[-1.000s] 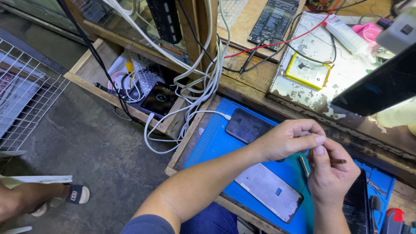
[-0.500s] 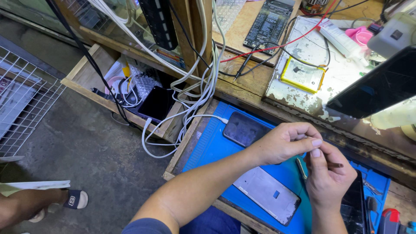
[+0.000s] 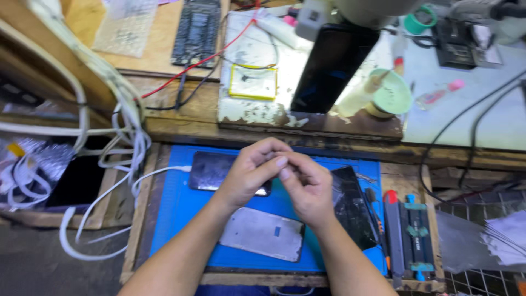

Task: The person disassembles a smartphone on a blue mat, using a screwdriver to remove screws and a prying tool to separate the back cover. They handle the phone's internal components, including the battery and camera module, and place removed screws into a small bowl.

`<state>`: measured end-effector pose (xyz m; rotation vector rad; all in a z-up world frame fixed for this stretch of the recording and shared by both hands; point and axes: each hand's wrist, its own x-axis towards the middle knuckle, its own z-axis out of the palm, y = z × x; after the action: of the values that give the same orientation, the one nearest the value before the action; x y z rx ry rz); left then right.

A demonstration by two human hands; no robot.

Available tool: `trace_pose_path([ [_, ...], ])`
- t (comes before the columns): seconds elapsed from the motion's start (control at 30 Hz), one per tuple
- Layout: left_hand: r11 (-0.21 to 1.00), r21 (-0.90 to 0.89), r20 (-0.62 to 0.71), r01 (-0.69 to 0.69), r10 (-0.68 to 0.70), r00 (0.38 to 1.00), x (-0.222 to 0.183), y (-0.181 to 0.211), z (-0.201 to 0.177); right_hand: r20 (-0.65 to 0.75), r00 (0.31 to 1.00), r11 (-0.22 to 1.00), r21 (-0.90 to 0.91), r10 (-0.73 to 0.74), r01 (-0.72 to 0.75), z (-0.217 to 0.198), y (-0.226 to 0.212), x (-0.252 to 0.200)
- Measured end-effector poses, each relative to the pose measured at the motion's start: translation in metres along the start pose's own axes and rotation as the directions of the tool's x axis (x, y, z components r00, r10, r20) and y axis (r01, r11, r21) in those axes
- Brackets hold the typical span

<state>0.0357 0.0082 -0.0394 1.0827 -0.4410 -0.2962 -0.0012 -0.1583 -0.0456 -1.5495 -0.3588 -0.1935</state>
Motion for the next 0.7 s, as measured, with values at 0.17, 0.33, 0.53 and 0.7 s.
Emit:
trace_pose_path([
  [0.17, 0.999, -0.029, -0.001, 0.036, -0.036, 0.999, -0.001, 0.008, 0.005, 0.03, 0.999, 0.991, 0.122, 0.044, -0.048, 0.0, -0.008, 0.003],
  [0.33, 0.998, -0.016, -0.019, 0.062, -0.063, 0.998, 0.0, 0.01, 0.008, 0.029, 0.997, 0.99, 0.125, 0.065, -0.068, -0.002, -0.01, 0.004],
  [0.53, 0.996, -0.024, -0.037, 0.087, -0.088, 0.995, -0.002, 0.01, 0.011, 0.039, 0.999, 0.996, 0.089, 0.028, -0.031, -0.007, -0.014, 0.006],
  [0.7, 0.995, -0.021, -0.032, 0.095, -0.095, 0.995, -0.002, 0.014, 0.013, 0.036, 0.998, 0.998, 0.038, 0.05, -0.052, -0.009, -0.016, 0.008],
])
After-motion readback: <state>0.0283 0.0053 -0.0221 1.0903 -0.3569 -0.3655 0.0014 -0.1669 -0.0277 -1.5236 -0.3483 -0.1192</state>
